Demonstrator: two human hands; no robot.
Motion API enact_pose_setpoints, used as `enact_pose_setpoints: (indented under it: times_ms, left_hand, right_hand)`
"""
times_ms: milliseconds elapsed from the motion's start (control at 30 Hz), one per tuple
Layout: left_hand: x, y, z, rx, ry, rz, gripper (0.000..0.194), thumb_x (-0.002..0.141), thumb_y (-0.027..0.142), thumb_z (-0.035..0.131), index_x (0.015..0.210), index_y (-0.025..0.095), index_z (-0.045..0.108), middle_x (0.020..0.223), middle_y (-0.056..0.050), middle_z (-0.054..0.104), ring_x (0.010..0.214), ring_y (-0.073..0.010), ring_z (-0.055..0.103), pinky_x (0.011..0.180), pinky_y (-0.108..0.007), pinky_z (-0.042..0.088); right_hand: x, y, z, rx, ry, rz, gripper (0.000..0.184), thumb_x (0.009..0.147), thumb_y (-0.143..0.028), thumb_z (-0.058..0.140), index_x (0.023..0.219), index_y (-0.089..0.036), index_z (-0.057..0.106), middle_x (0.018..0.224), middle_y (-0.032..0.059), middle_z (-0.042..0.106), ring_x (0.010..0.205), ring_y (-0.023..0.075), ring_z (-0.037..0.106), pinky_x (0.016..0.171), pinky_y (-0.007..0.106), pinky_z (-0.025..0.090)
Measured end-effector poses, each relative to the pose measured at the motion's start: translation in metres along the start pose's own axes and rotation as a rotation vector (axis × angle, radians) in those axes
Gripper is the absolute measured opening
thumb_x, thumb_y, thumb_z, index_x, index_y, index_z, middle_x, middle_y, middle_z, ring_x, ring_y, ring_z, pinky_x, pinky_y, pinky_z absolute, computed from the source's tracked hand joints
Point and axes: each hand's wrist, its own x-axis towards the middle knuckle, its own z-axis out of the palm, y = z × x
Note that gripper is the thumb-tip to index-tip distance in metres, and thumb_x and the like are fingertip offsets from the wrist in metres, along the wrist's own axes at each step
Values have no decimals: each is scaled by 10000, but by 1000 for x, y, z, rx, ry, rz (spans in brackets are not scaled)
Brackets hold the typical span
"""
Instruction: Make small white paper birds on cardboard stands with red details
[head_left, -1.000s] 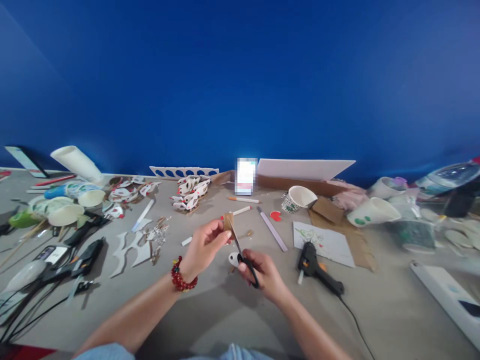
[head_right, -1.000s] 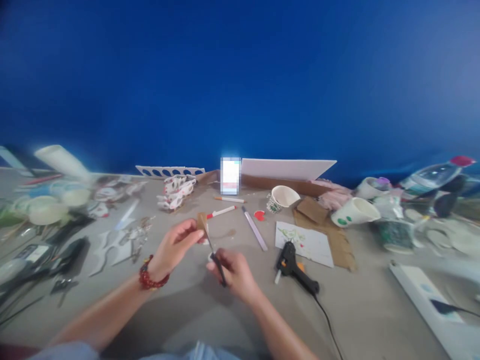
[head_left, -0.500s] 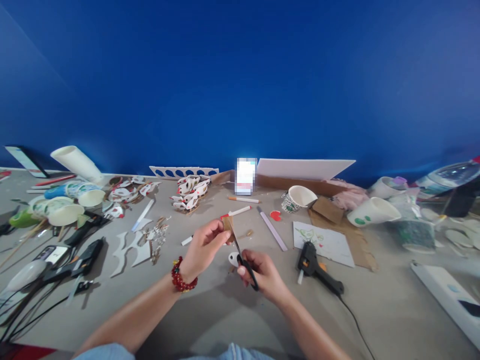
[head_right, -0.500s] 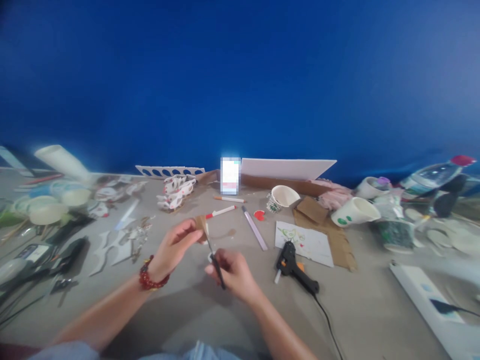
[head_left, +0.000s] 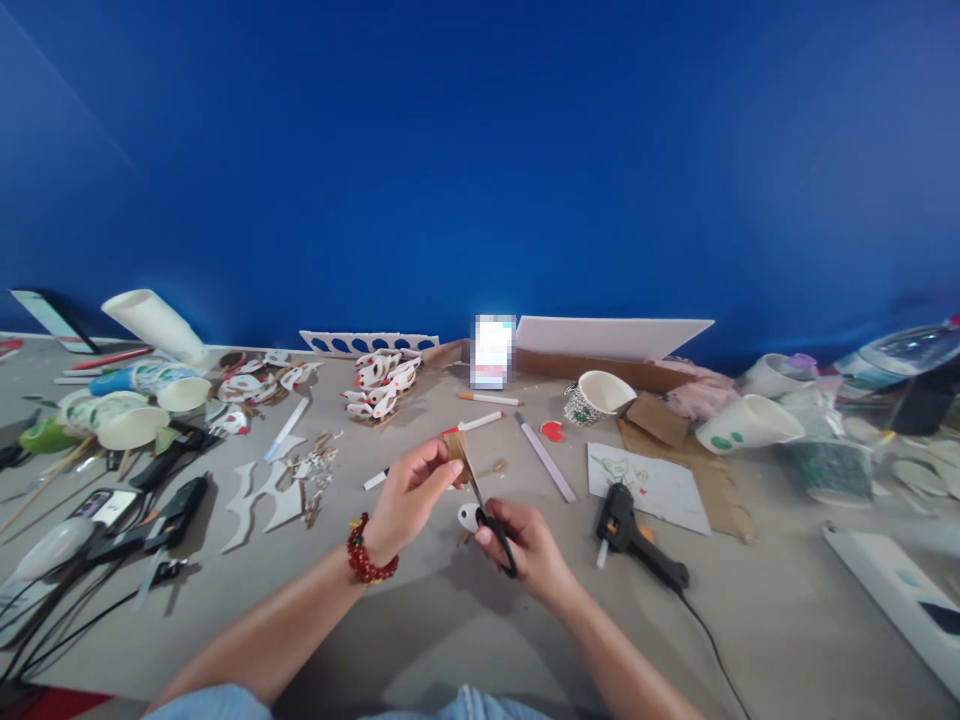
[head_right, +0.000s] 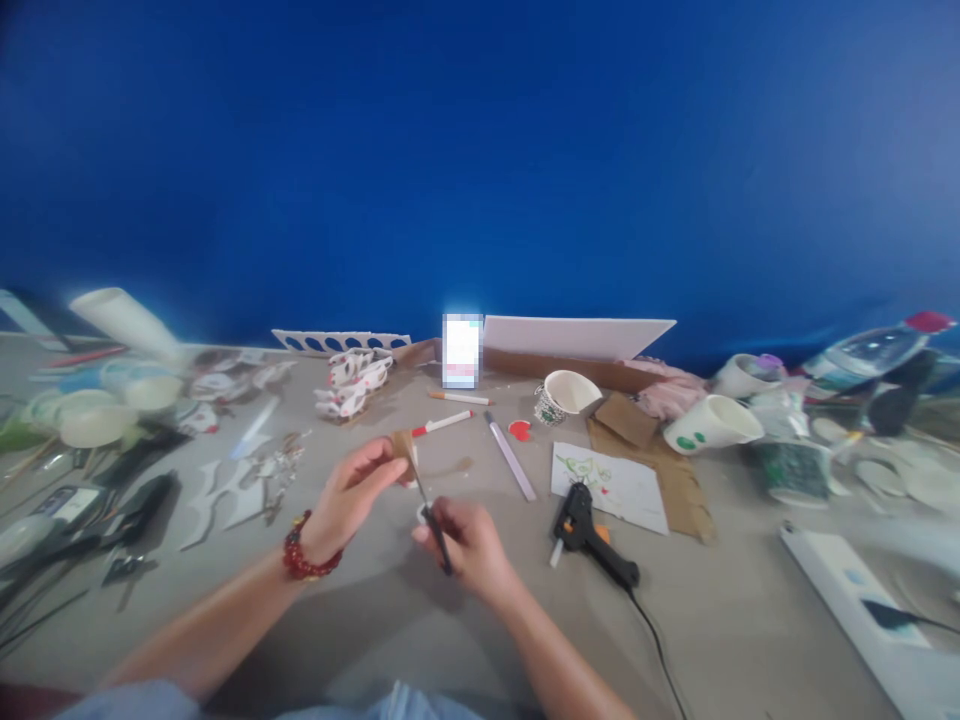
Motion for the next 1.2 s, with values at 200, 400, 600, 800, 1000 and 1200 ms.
enact_pose_setpoints:
  times_ms: [200,400,600,800,1000,1200]
  left_hand:
    - [-2,-4,5,3,3,-2,232,868,356,597,749,157,585,704,-1,615,698,-139,587,692,-246,466]
    - [-4,-5,7,-13,9,0,223,869,362,601,783,157,598,731,-11,629,709,-146,584,700,-260,463]
    - [-3,-5,8,-44,9,9,266,870,391,600,735,163,581,728,-10,617,716,-146,573,716,-265,462]
    - [1,-7,3,-90,29,56,224,890,341,585,756,166,544,705,20,526,681,-111,485,664,-221,414]
    - [0,-7,7,-72,33,57,245,887,352,589,742,166,523,682,25,495,656,-108,455,637,-220,387]
    - [-4,-8,8,-70,51,40,228,887,364,590,779,167,552,702,17,531,662,-114,479,646,-228,395]
  right_hand:
    - [-1,-2,1,73,-45,30,578,729,-759,572,638,-210,415,513,-53,435,460,89,394,456,218,276]
    - [-1,-6,1,19,-8,22,577,752,-749,554,607,-213,399,499,-50,427,474,94,381,461,223,268]
    - [-1,-4,1,-11,24,23,583,760,-755,536,596,-215,389,486,-53,417,462,90,367,456,225,262]
    - [-1,-3,0,43,-26,52,568,747,-739,575,614,-213,409,495,-56,430,452,87,395,448,218,281]
    - [-1,2,1,121,-56,66,569,713,-742,611,644,-203,440,529,-54,459,465,89,439,468,215,328]
    - [-1,0,1,54,-20,23,567,754,-736,567,617,-206,421,512,-48,452,473,89,402,459,216,297]
